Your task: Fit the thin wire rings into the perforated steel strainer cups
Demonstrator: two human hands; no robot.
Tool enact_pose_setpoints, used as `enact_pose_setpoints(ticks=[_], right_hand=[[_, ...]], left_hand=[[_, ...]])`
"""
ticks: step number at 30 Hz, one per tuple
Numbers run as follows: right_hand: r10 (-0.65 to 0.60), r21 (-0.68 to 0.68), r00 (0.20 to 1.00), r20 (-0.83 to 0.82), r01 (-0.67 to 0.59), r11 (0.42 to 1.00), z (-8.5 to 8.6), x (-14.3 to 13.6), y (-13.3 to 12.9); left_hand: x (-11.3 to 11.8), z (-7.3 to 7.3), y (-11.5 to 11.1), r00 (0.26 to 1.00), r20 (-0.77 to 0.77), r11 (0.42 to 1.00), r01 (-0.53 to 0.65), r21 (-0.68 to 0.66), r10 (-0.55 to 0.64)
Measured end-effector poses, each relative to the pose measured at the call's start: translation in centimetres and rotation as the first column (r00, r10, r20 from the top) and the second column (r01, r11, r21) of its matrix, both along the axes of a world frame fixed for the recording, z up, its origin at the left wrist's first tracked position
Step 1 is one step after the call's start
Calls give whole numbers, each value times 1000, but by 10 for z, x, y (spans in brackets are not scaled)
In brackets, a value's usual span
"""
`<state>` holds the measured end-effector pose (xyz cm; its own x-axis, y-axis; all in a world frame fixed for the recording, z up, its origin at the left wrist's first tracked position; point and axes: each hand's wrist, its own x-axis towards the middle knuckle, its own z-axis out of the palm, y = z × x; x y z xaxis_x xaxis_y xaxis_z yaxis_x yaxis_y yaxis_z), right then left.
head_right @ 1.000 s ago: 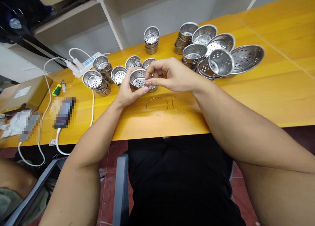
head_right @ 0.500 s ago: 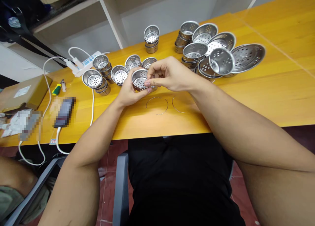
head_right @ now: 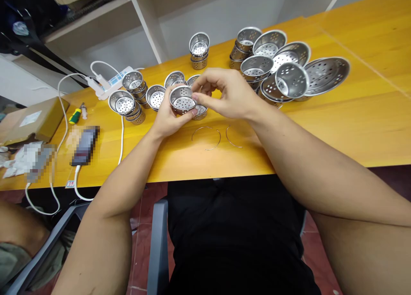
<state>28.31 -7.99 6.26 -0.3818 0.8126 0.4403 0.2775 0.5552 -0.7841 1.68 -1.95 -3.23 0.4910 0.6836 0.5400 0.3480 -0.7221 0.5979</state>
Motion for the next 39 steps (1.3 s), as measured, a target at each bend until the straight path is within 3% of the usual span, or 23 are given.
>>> enact_pose_setpoints(ticks=[3, 8, 12, 15, 20, 26, 32, 36, 39], right_hand=[[-50, 74, 989, 142, 40, 996, 2, 2, -1], [-3, 246, 978, 207, -50, 968, -9, -1, 5], [17, 179, 957, 289, -72, 981, -14, -7, 4], [-7, 125, 971, 238, -23, 992, -10, -6, 3], [-301, 96, 953, 31, 297, 950, -15, 2, 19], [-256, 125, 941, 222, 233, 964, -55, -4, 58], [-189, 125, 909, 373, 152, 980, -68, -7, 80], [-278, 154, 848, 450, 233, 960, -74, -6, 83], [-377, 156, 791, 482, 346, 925, -72, -5, 82]], left_hand=[[-2, -1, 4, 999, -6, 999, -32, 16, 32], [-2, 2, -1, 998, -44, 997, -38, 61, 41], [1, 6, -6, 1000, -26, 999, -13, 43, 14], [1, 7, -6, 1000, -20, 1000, -15, 22, 15], [-1, 11, -4, 994, -99, 999, -33, 36, 36], [0, 11, -3, 995, -94, 1000, -30, 7, 31], [3, 24, -15, 986, -164, 990, -62, -127, 41], [7, 37, -26, 971, -207, 986, -141, -92, 120], [9, 38, -29, 957, -190, 971, -232, -50, 219]])
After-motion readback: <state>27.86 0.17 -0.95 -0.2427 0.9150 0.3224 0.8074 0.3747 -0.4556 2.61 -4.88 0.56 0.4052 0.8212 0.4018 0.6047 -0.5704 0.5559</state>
